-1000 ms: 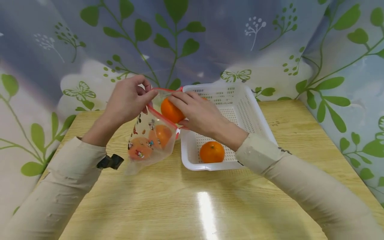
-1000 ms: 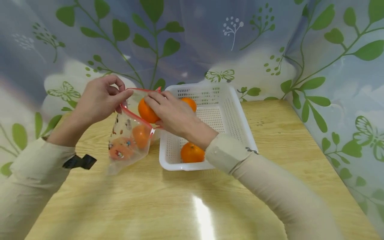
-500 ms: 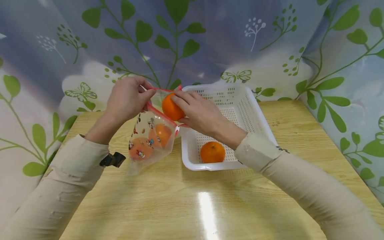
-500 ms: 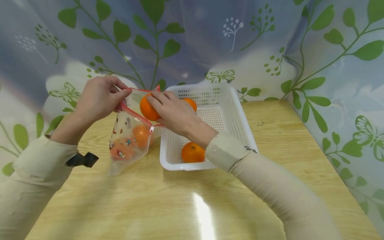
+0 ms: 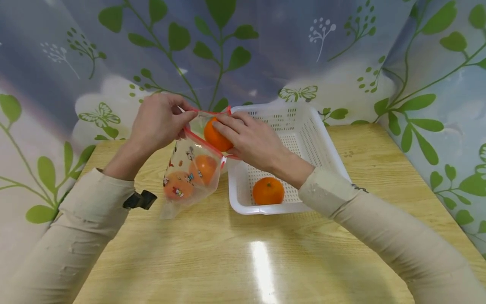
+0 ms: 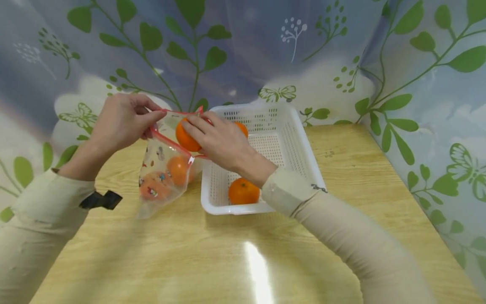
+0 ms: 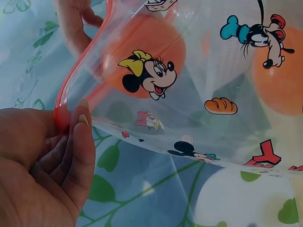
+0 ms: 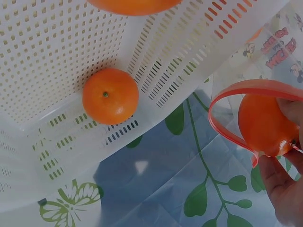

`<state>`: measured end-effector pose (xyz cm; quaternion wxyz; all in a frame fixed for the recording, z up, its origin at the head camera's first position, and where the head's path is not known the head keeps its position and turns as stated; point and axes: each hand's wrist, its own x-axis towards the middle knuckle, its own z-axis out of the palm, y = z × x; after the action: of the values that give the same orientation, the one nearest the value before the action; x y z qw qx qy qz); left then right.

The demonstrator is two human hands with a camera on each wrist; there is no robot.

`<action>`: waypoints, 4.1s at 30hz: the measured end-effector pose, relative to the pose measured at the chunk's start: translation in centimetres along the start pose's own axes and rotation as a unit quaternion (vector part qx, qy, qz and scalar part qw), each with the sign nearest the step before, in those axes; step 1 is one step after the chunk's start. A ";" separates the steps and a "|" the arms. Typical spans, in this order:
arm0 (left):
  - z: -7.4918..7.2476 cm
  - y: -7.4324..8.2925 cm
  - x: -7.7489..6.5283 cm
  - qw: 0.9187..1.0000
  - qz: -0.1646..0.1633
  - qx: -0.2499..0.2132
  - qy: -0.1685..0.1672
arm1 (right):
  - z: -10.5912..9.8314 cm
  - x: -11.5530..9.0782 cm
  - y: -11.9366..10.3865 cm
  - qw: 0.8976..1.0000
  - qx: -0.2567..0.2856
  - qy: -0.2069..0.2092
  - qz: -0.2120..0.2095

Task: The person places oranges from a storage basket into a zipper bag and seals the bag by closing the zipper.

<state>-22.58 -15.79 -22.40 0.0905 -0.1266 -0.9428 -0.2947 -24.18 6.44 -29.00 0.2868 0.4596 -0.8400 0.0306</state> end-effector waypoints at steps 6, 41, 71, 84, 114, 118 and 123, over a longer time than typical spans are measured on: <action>-0.1 0.0 0.1 1.000 0.001 -0.006 -0.001 | 0.1 0.0 0.2 1.000 0.016 -0.005 0.013; 0.2 -0.5 -0.1 0.999 0.020 -0.033 -0.002 | 0.2 0.4 -0.4 0.940 0.272 -0.054 0.200; 0.5 -0.9 0.0 0.998 0.035 -0.043 0.000 | 0.0 1.4 -1.3 0.928 0.255 -0.095 0.256; 0.7 -0.9 0.0 0.998 0.043 -0.036 0.003 | -0.1 1.5 -1.2 0.923 0.262 -0.088 0.267; 0.9 -2.3 0.0 0.995 -0.003 -0.097 0.025 | -1.4 -4.8 3.6 0.846 0.267 -0.393 0.240; 1.0 -2.5 -0.1 0.994 -0.006 -0.101 0.027 | -1.3 -5.6 2.9 0.817 0.268 -0.454 0.233; 1.1 -2.7 -0.2 0.993 -0.009 -0.114 0.028 | -1.0 -5.7 1.8 0.799 0.253 -0.497 0.225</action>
<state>-23.33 -17.37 -24.78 0.0994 -0.1191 -0.9015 -0.4041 -22.82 12.09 -30.67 -0.3115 0.2661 -0.9093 0.0731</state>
